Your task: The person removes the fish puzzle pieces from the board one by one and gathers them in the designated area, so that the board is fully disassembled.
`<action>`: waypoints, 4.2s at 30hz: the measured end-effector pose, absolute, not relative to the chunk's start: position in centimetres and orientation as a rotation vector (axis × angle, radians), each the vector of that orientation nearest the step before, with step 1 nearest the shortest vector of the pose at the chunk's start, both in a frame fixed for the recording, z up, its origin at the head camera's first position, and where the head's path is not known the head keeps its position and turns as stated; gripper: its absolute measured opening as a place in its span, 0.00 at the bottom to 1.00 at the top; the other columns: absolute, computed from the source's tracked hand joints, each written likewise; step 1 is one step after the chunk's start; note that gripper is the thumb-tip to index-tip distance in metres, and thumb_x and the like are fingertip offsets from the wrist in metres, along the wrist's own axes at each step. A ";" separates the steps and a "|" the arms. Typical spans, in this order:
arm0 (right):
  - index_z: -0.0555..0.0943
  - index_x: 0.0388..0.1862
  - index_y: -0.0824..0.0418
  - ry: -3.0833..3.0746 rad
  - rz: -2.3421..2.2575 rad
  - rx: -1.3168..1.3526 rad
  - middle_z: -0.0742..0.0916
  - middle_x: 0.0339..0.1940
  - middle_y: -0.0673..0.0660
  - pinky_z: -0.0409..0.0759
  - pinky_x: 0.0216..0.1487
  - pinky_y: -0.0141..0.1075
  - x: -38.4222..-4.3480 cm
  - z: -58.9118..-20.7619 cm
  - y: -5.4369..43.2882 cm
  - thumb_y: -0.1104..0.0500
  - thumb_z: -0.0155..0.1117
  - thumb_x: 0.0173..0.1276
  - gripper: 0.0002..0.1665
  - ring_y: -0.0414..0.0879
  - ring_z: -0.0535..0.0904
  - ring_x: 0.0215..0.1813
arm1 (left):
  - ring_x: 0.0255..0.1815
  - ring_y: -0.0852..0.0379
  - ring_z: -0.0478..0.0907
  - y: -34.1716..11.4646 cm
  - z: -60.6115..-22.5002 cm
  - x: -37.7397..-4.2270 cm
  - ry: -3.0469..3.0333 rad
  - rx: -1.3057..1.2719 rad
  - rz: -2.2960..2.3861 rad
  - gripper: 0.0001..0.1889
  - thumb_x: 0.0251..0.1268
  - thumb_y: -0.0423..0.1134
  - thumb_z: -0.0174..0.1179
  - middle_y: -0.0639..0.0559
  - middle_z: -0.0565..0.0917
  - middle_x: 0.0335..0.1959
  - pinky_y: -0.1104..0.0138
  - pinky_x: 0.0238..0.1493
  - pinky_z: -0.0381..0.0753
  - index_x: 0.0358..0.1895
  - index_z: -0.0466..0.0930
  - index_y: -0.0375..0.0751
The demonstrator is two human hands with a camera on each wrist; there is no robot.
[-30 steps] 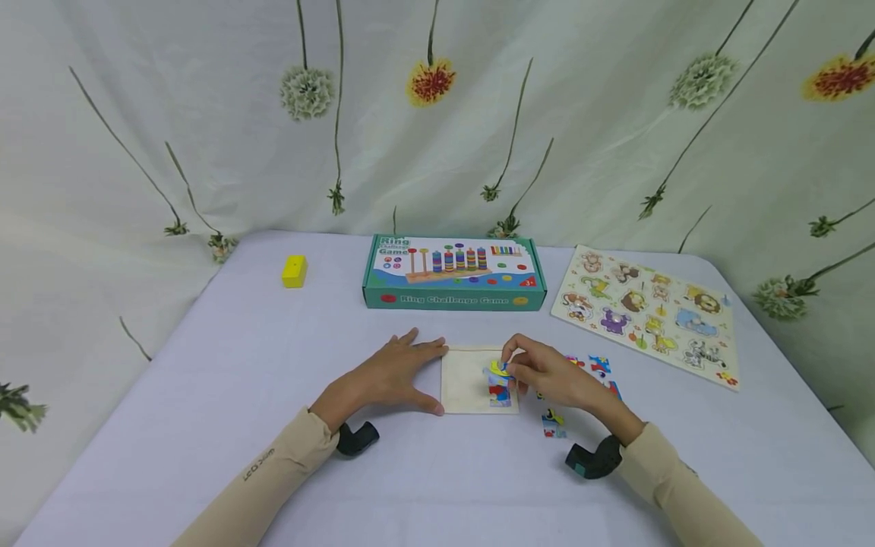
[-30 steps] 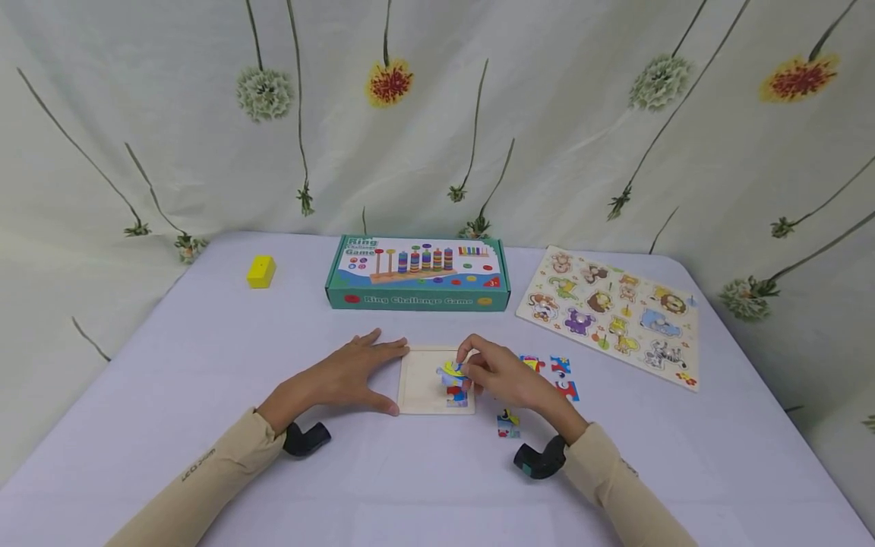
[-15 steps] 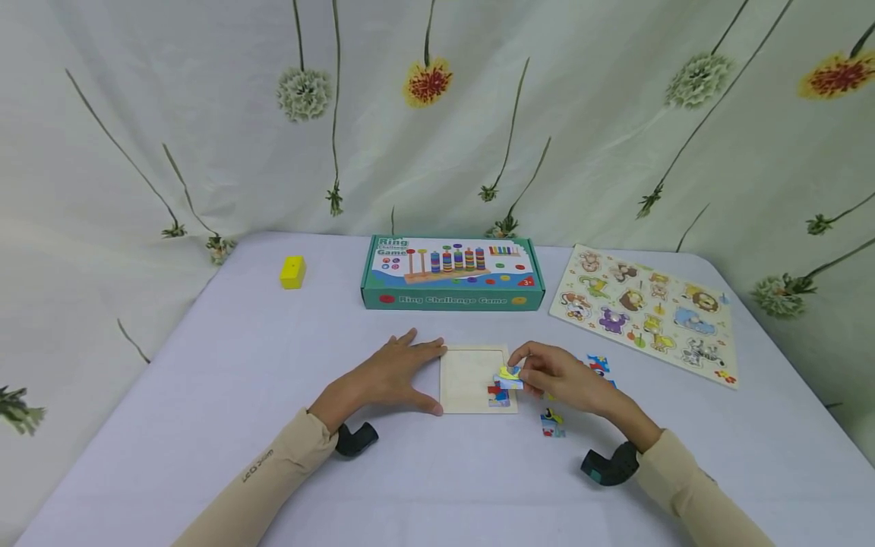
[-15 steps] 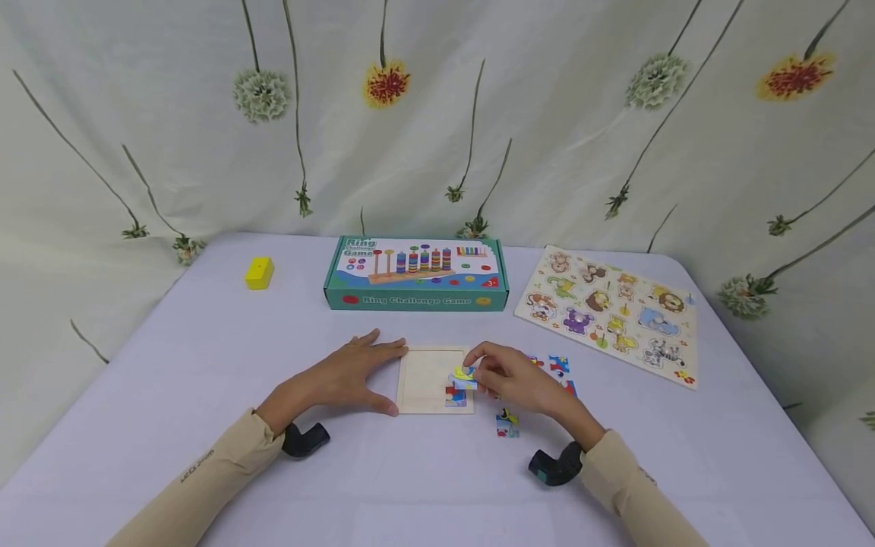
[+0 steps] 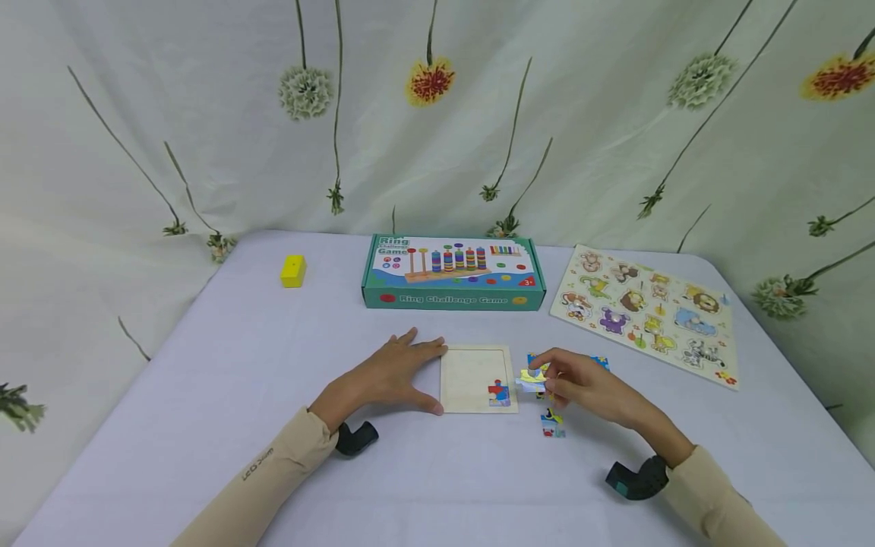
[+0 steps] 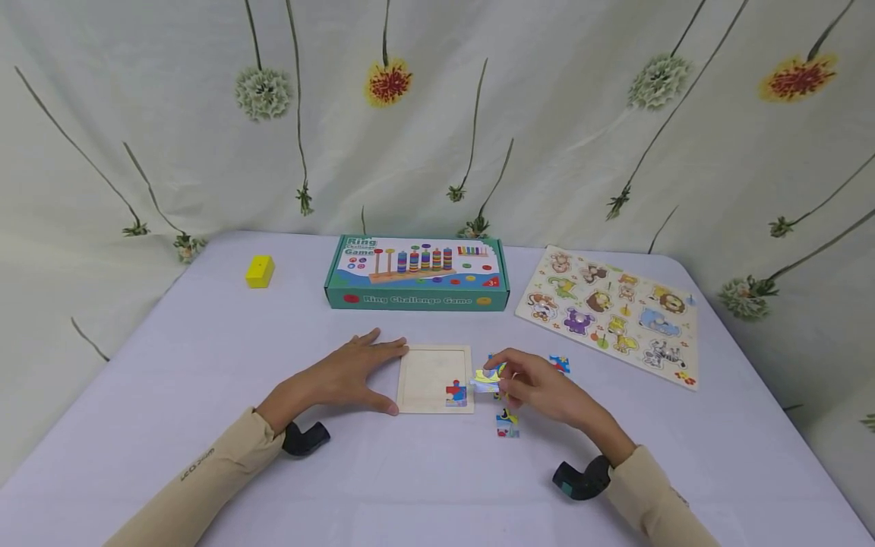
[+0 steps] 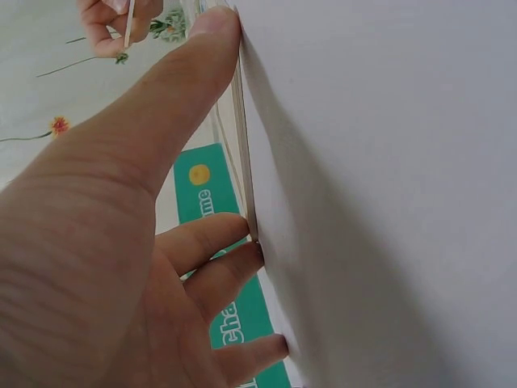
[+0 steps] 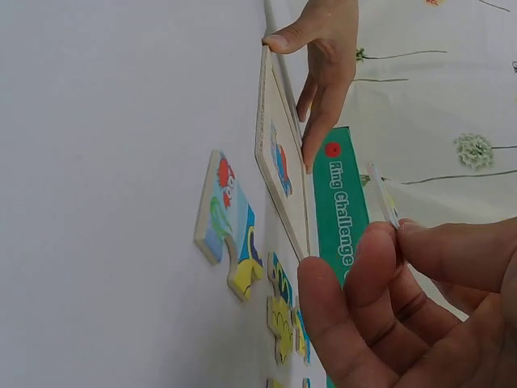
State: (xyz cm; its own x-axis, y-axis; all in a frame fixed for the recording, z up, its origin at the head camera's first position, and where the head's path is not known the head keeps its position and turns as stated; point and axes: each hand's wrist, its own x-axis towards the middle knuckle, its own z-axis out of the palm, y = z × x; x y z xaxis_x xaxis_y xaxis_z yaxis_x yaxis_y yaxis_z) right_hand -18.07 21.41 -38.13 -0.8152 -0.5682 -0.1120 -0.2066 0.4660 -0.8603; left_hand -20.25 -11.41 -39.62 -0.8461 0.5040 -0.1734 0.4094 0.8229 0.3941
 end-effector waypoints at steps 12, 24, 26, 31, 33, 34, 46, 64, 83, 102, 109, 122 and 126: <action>0.73 0.56 0.64 2.343 -1.275 -0.579 0.79 0.35 0.60 0.81 0.37 0.36 -16.7 -38.4 23.8 0.62 0.58 0.70 0.16 0.50 0.80 0.35 | 0.78 0.43 0.42 -11.5 -39.7 -20.2 2.738 0.703 0.495 0.50 0.41 0.64 0.72 0.58 0.60 0.74 0.45 0.74 0.42 0.72 0.63 0.51; 0.69 0.50 0.69 2.347 -1.341 -0.478 0.84 0.33 0.62 0.79 0.36 0.33 -15.8 -38.7 26.1 0.62 0.62 0.67 0.18 0.50 0.80 0.30 | 0.78 0.43 0.42 -11.5 -39.5 -20.2 2.723 0.695 0.504 0.50 0.41 0.64 0.72 0.58 0.60 0.74 0.45 0.74 0.42 0.72 0.63 0.51; 0.69 0.50 0.69 2.352 -1.337 -0.452 0.85 0.33 0.62 0.78 0.36 0.33 -15.7 -38.7 26.4 0.61 0.63 0.67 0.19 0.50 0.80 0.30 | 0.78 0.43 0.42 -11.5 -39.5 -20.2 2.722 0.694 0.506 0.50 0.41 0.63 0.72 0.58 0.60 0.74 0.45 0.74 0.42 0.72 0.64 0.51; 0.69 0.52 0.69 2.347 -1.346 -0.409 0.86 0.35 0.61 0.80 0.37 0.33 -15.7 -38.8 26.9 0.60 0.63 0.66 0.21 0.52 0.81 0.30 | 0.78 0.43 0.42 -11.5 -39.6 -20.2 2.732 0.697 0.494 0.51 0.41 0.64 0.72 0.58 0.61 0.74 0.45 0.74 0.43 0.72 0.64 0.51; 0.68 0.52 0.70 2.347 -1.346 -0.407 0.86 0.34 0.61 0.78 0.37 0.32 -15.6 -38.9 27.2 0.60 0.63 0.67 0.21 0.52 0.81 0.29 | 0.78 0.43 0.42 -11.5 -39.6 -20.2 2.734 0.698 0.493 0.51 0.41 0.65 0.72 0.58 0.61 0.74 0.45 0.74 0.43 0.72 0.63 0.51; 0.68 0.51 0.70 2.339 -1.353 -0.406 0.86 0.34 0.61 0.78 0.38 0.32 -15.6 -38.9 27.3 0.60 0.63 0.67 0.21 0.52 0.81 0.29 | 0.78 0.43 0.42 -11.5 -39.7 -20.2 2.734 0.698 0.493 0.51 0.41 0.65 0.72 0.58 0.60 0.74 0.45 0.74 0.43 0.72 0.63 0.51; 0.71 0.44 0.71 2.281 -1.366 -0.410 0.85 0.30 0.61 0.79 0.37 0.33 -15.2 -39.4 28.5 0.61 0.62 0.67 0.15 0.51 0.81 0.29 | 0.78 0.43 0.42 -11.4 -39.5 -20.2 2.729 0.692 0.493 0.51 0.41 0.64 0.72 0.58 0.60 0.74 0.45 0.74 0.43 0.72 0.63 0.51; 0.73 0.45 0.71 2.282 -1.339 -0.358 0.85 0.34 0.62 0.80 0.33 0.33 -14.9 -39.9 28.7 0.61 0.62 0.67 0.15 0.50 0.78 0.22 | 0.78 0.44 0.41 -11.5 -39.7 -20.3 2.727 0.683 0.486 0.51 0.42 0.65 0.71 0.59 0.59 0.75 0.46 0.75 0.41 0.72 0.62 0.52; 0.77 0.41 0.63 2.458 -1.182 -0.464 0.78 0.27 0.55 0.70 0.19 0.29 -14.5 -40.6 28.3 0.61 0.64 0.66 0.08 0.39 0.70 0.20 | 0.78 0.43 0.41 -11.6 -39.7 -20.4 2.724 0.708 0.492 0.52 0.42 0.65 0.71 0.58 0.59 0.75 0.46 0.75 0.40 0.73 0.61 0.51; 0.78 0.37 0.61 2.567 -1.120 -0.519 0.75 0.25 0.52 0.67 0.24 0.29 -14.3 -40.6 28.1 0.64 0.66 0.63 0.06 0.37 0.70 0.26 | 0.78 0.43 0.42 -11.5 -39.7 -20.4 2.725 0.701 0.486 0.51 0.42 0.64 0.71 0.58 0.59 0.75 0.47 0.75 0.41 0.73 0.61 0.51; 0.78 0.37 0.60 2.584 -1.100 -0.491 0.75 0.24 0.51 0.66 0.24 0.29 -14.3 -40.5 28.0 0.63 0.66 0.62 0.06 0.37 0.69 0.26 | 0.78 0.44 0.41 -11.5 -39.7 -20.4 2.723 0.701 0.494 0.51 0.42 0.64 0.71 0.58 0.59 0.75 0.47 0.75 0.40 0.73 0.62 0.51; 0.78 0.38 0.61 2.586 -1.105 -0.480 0.75 0.24 0.52 0.66 0.22 0.29 -14.2 -40.4 27.9 0.63 0.66 0.62 0.07 0.37 0.69 0.25 | 0.78 0.44 0.41 -11.4 -39.7 -20.4 2.724 0.687 0.477 0.51 0.42 0.64 0.71 0.59 0.59 0.75 0.47 0.75 0.41 0.73 0.61 0.51; 0.78 0.39 0.61 2.575 -1.120 -0.504 0.75 0.23 0.51 0.66 0.20 0.29 -14.2 -40.4 28.0 0.65 0.63 0.64 0.05 0.36 0.68 0.21 | 0.78 0.44 0.41 -11.5 -39.8 -20.4 2.727 0.689 0.486 0.51 0.41 0.64 0.72 0.59 0.59 0.75 0.47 0.75 0.41 0.73 0.62 0.51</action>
